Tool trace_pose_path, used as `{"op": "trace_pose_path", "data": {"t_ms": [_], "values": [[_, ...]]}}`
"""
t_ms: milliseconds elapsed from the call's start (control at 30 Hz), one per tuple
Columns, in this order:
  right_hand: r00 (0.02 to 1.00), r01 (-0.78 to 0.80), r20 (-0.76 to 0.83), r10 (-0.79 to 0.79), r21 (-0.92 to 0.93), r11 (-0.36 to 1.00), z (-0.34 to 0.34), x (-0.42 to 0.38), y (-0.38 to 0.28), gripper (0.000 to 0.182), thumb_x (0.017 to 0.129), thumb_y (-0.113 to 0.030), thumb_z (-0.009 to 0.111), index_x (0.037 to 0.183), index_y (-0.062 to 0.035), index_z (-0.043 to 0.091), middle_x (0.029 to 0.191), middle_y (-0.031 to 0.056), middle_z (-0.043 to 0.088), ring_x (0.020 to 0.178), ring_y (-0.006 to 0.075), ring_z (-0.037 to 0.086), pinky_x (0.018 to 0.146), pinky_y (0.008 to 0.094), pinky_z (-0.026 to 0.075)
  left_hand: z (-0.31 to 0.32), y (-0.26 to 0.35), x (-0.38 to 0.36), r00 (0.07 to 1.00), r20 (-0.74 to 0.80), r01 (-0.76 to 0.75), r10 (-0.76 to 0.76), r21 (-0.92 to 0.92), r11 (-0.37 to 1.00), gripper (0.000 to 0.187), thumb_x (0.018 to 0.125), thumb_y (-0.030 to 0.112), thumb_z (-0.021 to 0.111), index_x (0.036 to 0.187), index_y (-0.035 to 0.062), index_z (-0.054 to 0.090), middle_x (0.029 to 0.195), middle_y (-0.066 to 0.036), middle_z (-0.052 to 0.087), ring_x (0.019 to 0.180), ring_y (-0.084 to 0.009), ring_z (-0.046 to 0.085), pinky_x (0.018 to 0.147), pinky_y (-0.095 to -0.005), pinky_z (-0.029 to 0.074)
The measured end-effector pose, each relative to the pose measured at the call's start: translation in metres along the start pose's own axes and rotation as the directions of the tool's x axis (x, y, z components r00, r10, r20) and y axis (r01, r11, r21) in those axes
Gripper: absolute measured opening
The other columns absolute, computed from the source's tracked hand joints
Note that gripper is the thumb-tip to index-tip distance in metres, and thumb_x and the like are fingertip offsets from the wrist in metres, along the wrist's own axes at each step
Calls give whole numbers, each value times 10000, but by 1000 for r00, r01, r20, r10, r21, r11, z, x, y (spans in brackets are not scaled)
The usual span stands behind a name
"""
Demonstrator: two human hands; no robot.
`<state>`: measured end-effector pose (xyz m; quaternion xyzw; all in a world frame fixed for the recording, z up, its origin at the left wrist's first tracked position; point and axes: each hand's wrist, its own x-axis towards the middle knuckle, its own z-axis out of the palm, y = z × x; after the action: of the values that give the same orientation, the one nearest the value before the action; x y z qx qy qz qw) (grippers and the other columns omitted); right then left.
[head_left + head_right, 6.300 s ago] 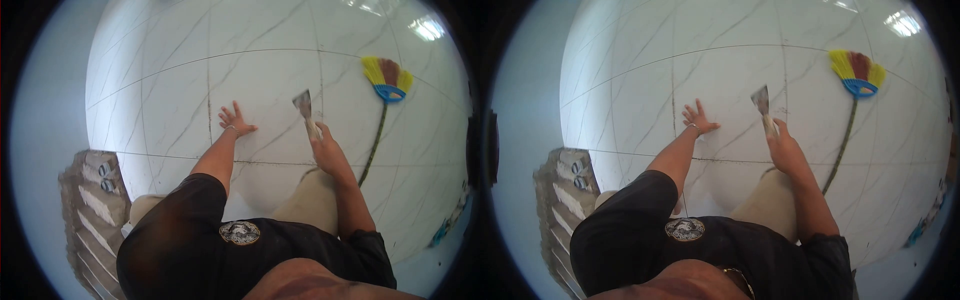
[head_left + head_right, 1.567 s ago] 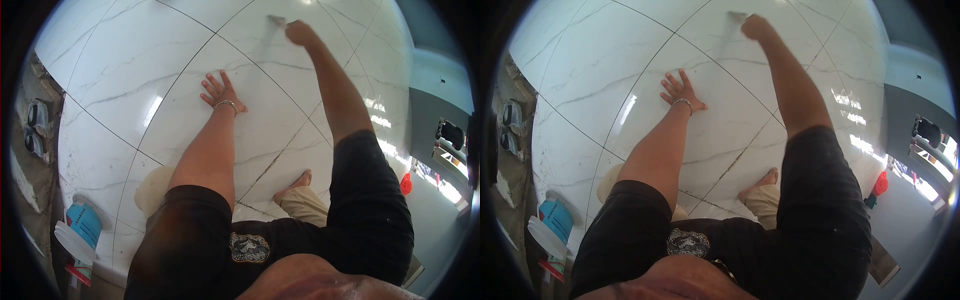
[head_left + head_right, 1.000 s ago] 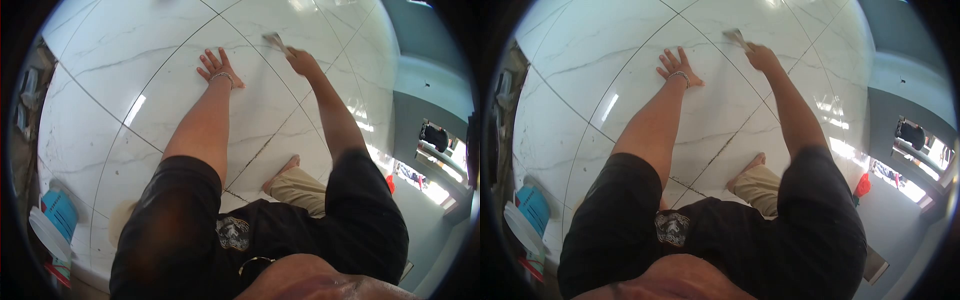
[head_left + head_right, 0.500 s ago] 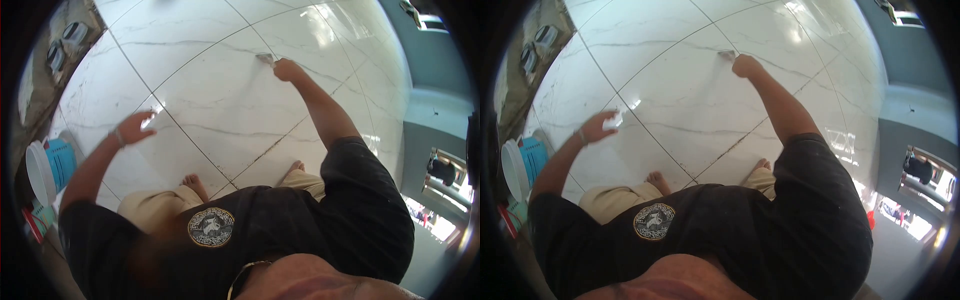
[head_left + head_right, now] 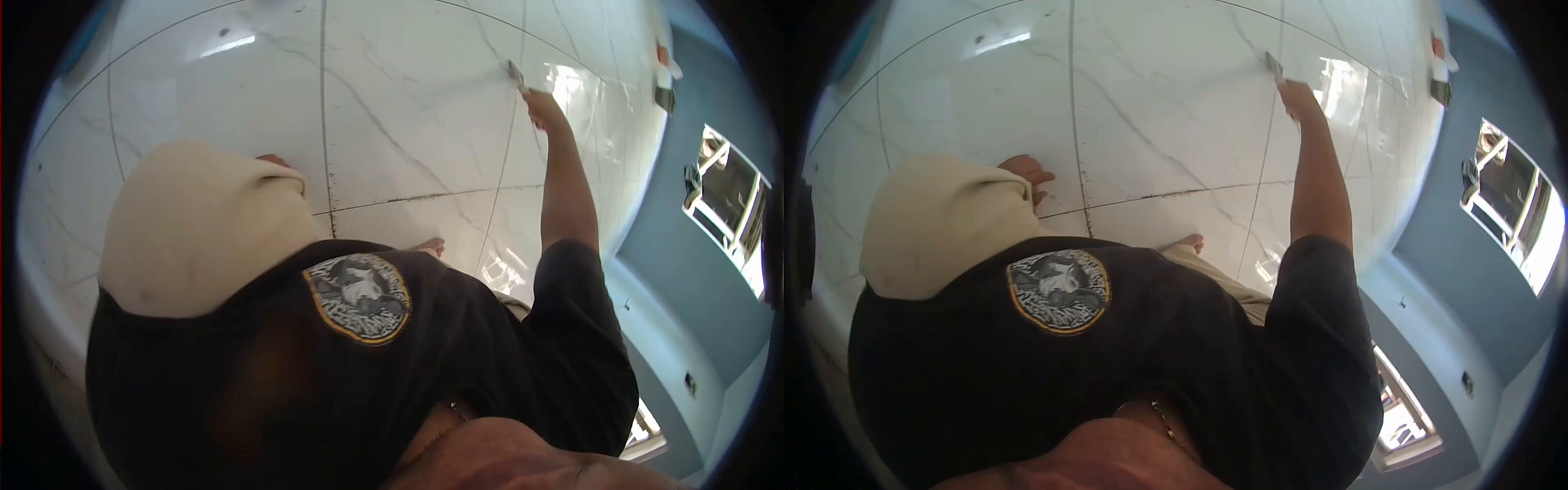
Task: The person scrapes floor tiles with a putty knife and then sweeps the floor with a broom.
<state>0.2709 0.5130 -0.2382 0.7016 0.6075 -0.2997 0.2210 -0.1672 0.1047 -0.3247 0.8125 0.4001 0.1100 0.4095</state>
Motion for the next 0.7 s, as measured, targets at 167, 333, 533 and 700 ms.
{"op": "trace_pose_path", "data": {"t_ms": [167, 333, 533, 700], "values": [[962, 266, 21, -271, -275, 924, 94, -118, 44, 419, 966, -386, 378, 1131, -56, 576, 1004, 284, 640, 935, 452, 620, 845, 530, 472, -23, 14, 18, 977, 191, -108, 96, 56, 993, 365, 790, 364, 617, 1042, 101, 625, 839, -91, 610, 812, -314, 578, 701, -448, 459], [968, 249, 111, -224, -331, 910, 114, -180, 16, 422, 956, -311, 475, 1325, -108, 506, 1110, 273, 618, 1036, 426, 601, 904, 512, 467, 8, -2, 15, 990, -56, -137, 131, -137, 981, 345, 774, 340, 619, 1027, 105, 625, 865, -85, 617, 833, -310, 578, 725, -441, 462], [948, 260, -130, -292, -217, 941, 8, 2, -61, 529, 933, -520, 483, 1211, -91, 620, 836, 183, 677, 795, 308, 655, 758, 422, 497, 9, -5, 13, 973, -128, -207, 195, -94, 974, 323, 742, 296, 644, 987, 87, 630, 868, -81, 619, 831, -310, 576, 731, -438, 463], [844, 468, 31, -536, -529, 708, 67, 7, -59, 323, 974, -277, 416, 1178, -36, 485, 1034, 281, 627, 953, 460, 600, 813, 551, 471, 19, -7, 2, 964, -223, -175, 143, -129, 976, 303, 748, 284, 644, 987, 100, 636, 859, -71, 620, 831, -305, 577, 742, -434, 463]]}}
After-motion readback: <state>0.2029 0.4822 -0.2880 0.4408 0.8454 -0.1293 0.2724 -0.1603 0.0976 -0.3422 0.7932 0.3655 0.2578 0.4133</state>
